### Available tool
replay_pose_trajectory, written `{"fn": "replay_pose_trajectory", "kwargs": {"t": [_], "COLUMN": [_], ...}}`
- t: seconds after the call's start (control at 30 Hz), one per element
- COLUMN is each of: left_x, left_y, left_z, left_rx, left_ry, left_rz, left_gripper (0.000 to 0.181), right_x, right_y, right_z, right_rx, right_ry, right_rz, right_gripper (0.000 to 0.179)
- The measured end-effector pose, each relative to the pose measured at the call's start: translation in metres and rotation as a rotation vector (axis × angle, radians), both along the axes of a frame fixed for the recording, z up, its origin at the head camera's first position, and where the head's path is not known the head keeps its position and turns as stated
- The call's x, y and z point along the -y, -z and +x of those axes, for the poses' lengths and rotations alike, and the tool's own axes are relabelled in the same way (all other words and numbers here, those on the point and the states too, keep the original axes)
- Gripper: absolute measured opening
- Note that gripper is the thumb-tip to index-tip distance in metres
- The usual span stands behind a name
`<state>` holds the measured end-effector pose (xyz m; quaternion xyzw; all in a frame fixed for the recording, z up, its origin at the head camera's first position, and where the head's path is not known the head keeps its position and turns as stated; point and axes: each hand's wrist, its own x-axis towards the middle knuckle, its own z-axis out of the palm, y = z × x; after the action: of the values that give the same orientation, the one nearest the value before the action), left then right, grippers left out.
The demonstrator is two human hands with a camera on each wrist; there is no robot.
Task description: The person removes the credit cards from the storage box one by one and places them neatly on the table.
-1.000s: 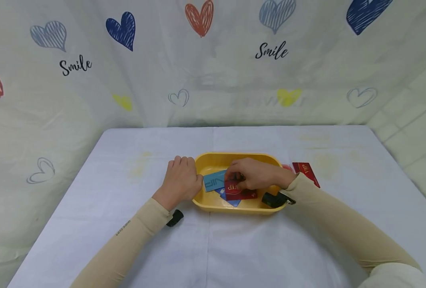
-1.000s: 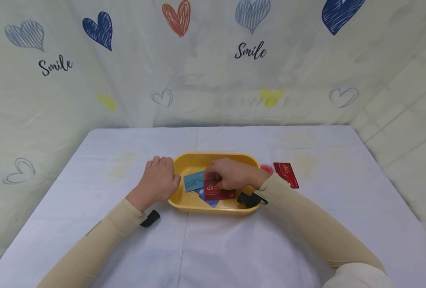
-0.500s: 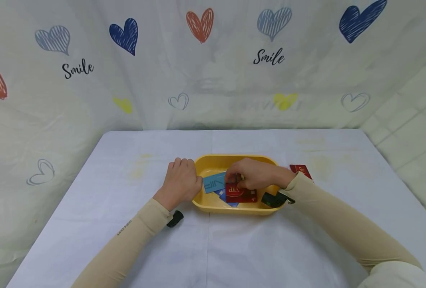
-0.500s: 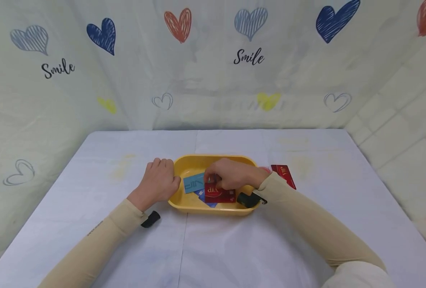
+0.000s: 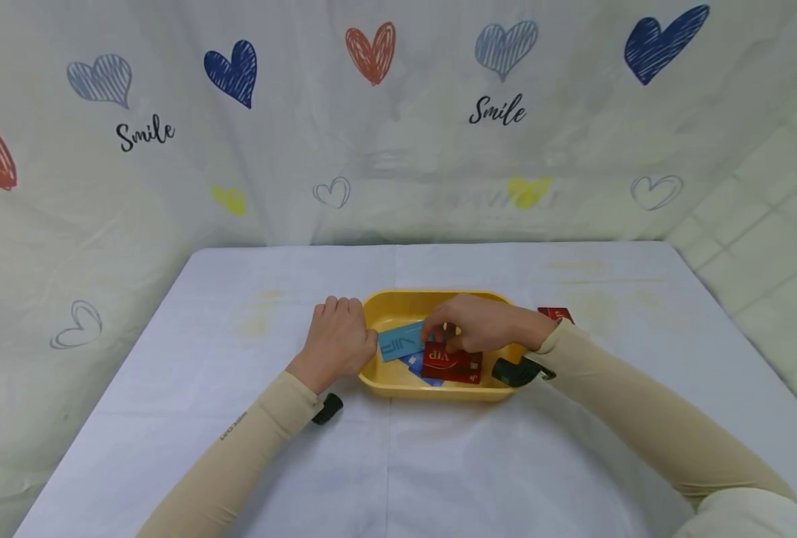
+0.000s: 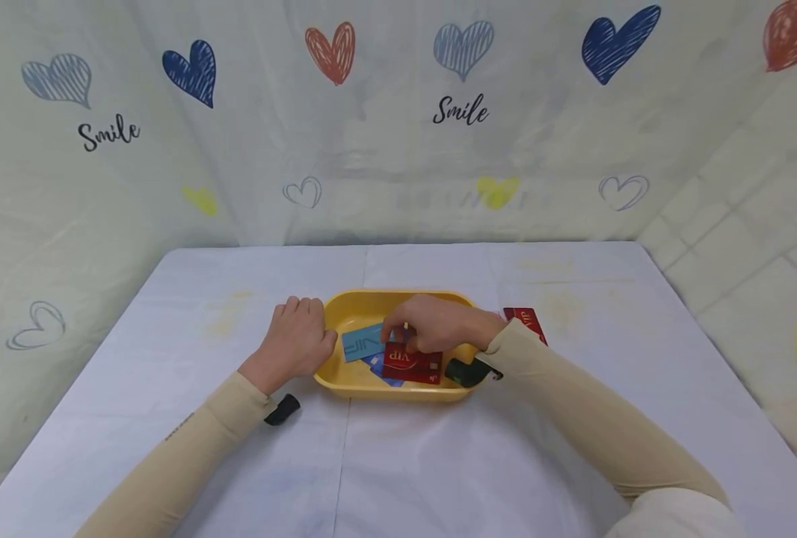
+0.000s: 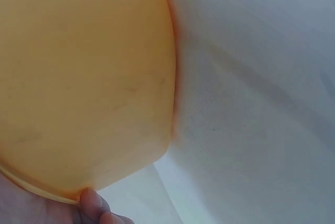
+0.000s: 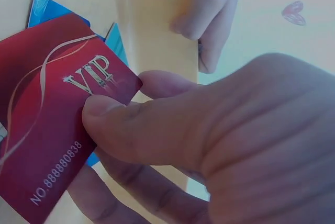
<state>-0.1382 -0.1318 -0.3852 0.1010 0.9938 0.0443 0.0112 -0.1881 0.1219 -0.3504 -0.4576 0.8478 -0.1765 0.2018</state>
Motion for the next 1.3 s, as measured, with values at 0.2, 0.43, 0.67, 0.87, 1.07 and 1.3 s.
{"fn": "replay_pose_trajectory", "kwargs": {"t": [0.2, 0.43, 0.67, 0.87, 1.07, 1.3], "left_x": [-0.001, -0.002, -0.002, -0.003, -0.004, -0.005], "left_y": [0.0, 0.0, -0.001, -0.002, -0.001, -0.002], "left_z": [0.0, 0.0, 0.001, 0.002, 0.002, 0.003], "left_rx": [0.009, 0.008, 0.01, 0.016, 0.009, 0.012], "left_ry": [-0.005, -0.011, -0.014, -0.014, -0.007, -0.012], "left_rz": [0.001, 0.002, 0.0, -0.009, -0.019, -0.018], "left_gripper": [0.027, 0.029, 0.028, 0.028, 0.029, 0.029], "right_x": [-0.006, -0.013, -0.019, -0.024, -0.032, -0.041], "right_y": [-0.004, -0.007, -0.01, -0.013, -0.013, -0.013], "right_z": [0.003, 0.006, 0.008, 0.012, 0.015, 0.017], "right_rx": [0.044, 0.067, 0.078, 0.057, 0.044, 0.033], "right_ry": [0.013, 0.009, 0.021, 0.055, 0.096, 0.158], "right_rz": [-0.003, -0.031, -0.047, -0.06, -0.084, -0.133], "right_gripper": [0.034, 0.034, 0.033, 0.03, 0.03, 0.032]}}
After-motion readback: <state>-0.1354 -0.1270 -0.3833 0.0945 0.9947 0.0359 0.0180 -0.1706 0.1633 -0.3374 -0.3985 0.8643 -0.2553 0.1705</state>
